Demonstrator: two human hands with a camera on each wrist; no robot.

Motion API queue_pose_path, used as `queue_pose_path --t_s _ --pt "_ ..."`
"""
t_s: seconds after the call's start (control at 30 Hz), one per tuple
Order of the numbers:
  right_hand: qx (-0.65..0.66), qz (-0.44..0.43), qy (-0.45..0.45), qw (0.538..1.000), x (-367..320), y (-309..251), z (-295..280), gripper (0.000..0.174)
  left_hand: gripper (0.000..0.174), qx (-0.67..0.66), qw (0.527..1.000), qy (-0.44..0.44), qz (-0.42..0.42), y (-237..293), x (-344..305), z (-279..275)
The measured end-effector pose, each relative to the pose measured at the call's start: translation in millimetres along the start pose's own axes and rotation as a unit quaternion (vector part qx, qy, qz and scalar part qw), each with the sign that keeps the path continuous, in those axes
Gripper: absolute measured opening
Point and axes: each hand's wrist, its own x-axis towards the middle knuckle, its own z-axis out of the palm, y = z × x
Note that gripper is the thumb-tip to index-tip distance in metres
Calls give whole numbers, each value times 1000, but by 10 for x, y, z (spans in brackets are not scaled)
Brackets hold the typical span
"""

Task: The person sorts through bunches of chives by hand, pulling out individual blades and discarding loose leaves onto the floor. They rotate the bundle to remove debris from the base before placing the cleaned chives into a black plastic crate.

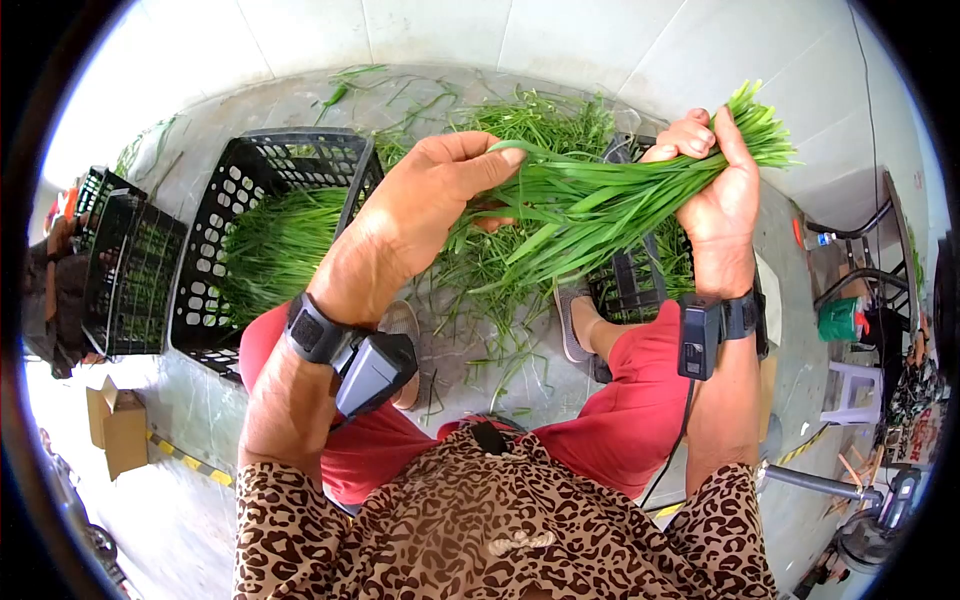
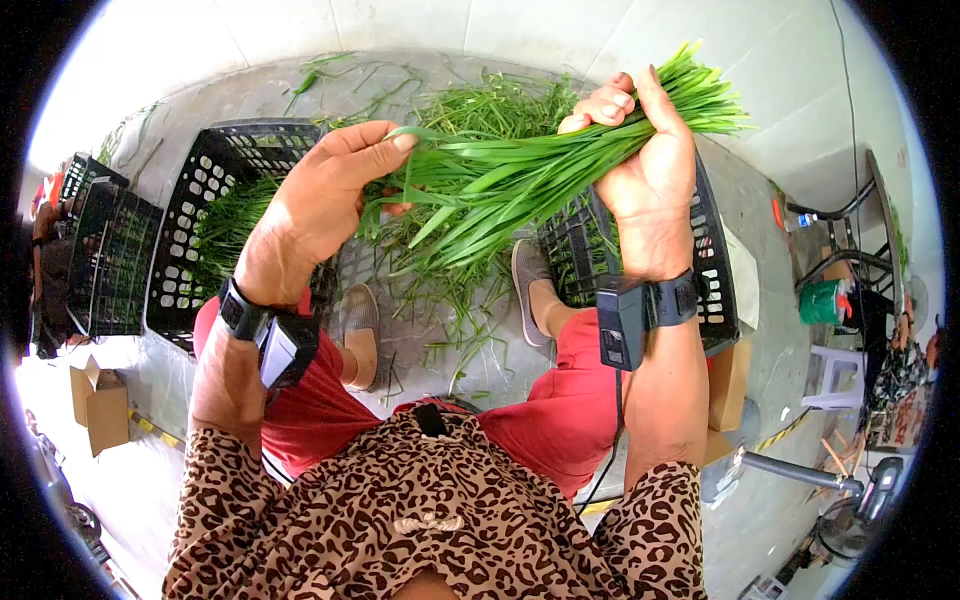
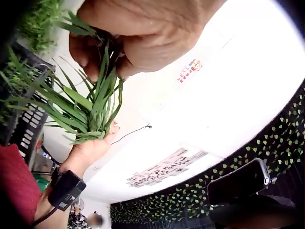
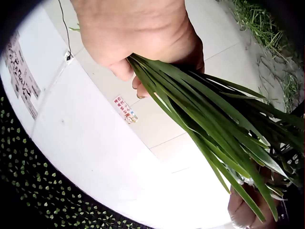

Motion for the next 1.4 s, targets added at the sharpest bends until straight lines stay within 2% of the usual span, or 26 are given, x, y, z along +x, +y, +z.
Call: queue_pose_path --t_s 0.07,0.27,0.37,0.47,0.6,0.7,0.93,1.13,1.33,1.4 --pt "-4 1 -4 1000 1 1 -3 20 18 -15 1000 10 0 -30 33 -57" --pt "-4 1 14 1000 2 11 -3 19 10 15 985 146 92 -107 104 -134" --pt "-16 -5 20 1000 16 2 -23 19 8 -10 981 129 145 -17 69 -86" --pt "-20 -7 32 999 25 14 -6 19 5 -10 991 -12 131 50 -17 -15" --pt "-28 -8 46 999 31 20 -38 19 8 99 983 -155 16 54 -85 86" --pt "-23 -2 53 998 40 24 -47 19 11 210 961 -169 61 -79 -49 117" --pt "-45 -10 57 997 54 62 -33 19 17 239 959 -130 80 -174 -34 176" --pt "-47 -4 66 997 64 91 -32 20 12 291 948 -111 66 -202 -55 238" --pt "-44 1 67 997 83 112 -27 19 9 261 954 -108 98 -231 -25 202" --pt "-48 -1 72 996 89 118 -27 19 8 217 966 -122 69 -156 -43 199"
